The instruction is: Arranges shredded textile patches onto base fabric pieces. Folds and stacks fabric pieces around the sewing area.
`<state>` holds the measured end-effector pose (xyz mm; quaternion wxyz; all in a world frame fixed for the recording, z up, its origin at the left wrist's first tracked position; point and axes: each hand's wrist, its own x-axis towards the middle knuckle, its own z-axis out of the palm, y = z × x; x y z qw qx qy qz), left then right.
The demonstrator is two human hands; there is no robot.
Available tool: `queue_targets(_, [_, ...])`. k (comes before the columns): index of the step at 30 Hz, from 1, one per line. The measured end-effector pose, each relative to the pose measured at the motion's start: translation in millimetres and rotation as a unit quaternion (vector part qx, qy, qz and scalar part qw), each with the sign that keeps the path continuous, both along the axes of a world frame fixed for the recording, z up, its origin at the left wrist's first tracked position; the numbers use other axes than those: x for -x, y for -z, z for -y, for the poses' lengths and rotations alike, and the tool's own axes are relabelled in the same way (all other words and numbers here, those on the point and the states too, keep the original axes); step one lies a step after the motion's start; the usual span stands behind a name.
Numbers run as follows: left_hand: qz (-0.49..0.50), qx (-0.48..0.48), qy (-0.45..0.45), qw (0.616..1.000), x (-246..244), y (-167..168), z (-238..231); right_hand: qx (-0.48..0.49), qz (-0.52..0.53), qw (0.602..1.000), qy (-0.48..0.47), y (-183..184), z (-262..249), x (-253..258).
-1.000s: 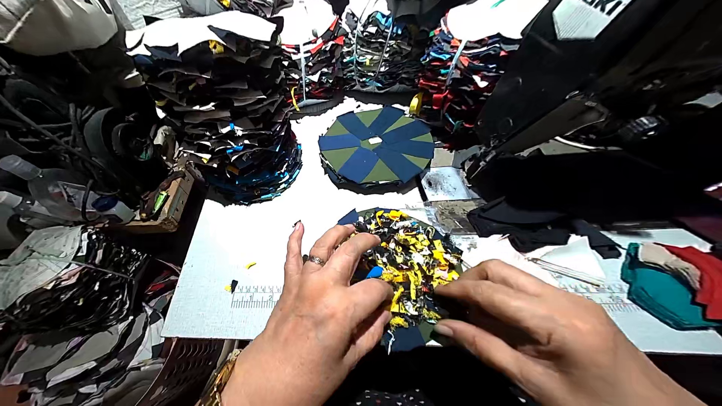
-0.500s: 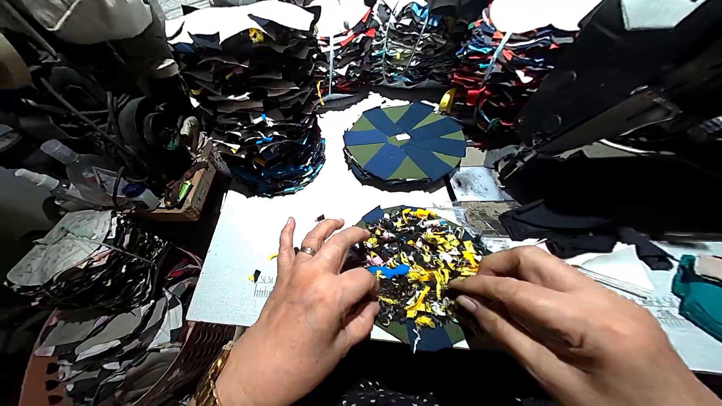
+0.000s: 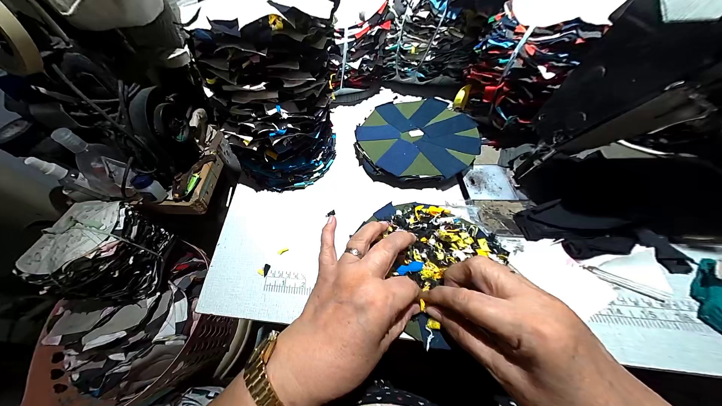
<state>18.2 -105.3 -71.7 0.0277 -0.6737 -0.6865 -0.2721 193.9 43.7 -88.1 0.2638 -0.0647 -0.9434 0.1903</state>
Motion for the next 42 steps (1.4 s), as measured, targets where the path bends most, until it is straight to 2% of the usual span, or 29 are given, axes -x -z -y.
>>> queue_targets(4, [0.049, -0.007, 0.008, 0.999, 15.5, -2.2, 9.0, 0.038, -0.005, 0.999, 0.015, -24.1, -8.1, -8.4])
queue_targets(7, [0.046, -0.047, -0.041, 0.997, 28.3, -3.6, 13.4, 0.000, -0.031, 0.997, 0.071, -31.1, -12.5, -2.6])
queue_targets(11, [-0.018, -0.061, -0.122, 0.990, 35.1, -5.2, 12.6, -0.051, 0.012, 0.993, 0.105, -15.8, -7.9, 19.1])
queue_targets(16, [-0.033, -0.029, -0.151, 0.988, 28.4, -4.5, 5.6, -0.112, 0.094, 0.981, 0.125, 12.8, 0.4, 37.5])
queue_targets(19, [-0.037, 0.013, -0.158, 0.987, 26.3, -4.7, -0.1, -0.118, 0.102, 0.981, 0.117, 13.0, -1.9, 37.6])
queue_targets(23, [-0.026, 0.027, -0.137, 0.990, 25.1, -2.2, -4.7, -0.092, 0.049, 0.988, 0.117, 6.6, -5.6, 38.8])
queue_targets(28, [-0.008, -0.045, -0.112, 0.993, 41.8, -1.7, -1.9, -0.042, -0.019, 0.993, 0.108, -11.6, -0.4, 34.5])
queue_targets(33, [-0.020, -0.063, -0.022, 0.998, 55.9, -42.2, -17.6, -0.024, 0.030, 0.995, 0.090, -14.3, -2.3, 30.5])
queue_targets(37, [-0.004, -0.084, 0.075, 0.994, 56.9, -75.2, -51.2, -0.024, 0.008, 0.995, 0.094, -18.5, 2.1, 35.3])
queue_targets(42, [0.045, -0.089, 0.159, 0.982, 56.5, -92.1, -98.9, -0.078, -0.002, 0.988, 0.137, -14.2, 3.6, 40.7])
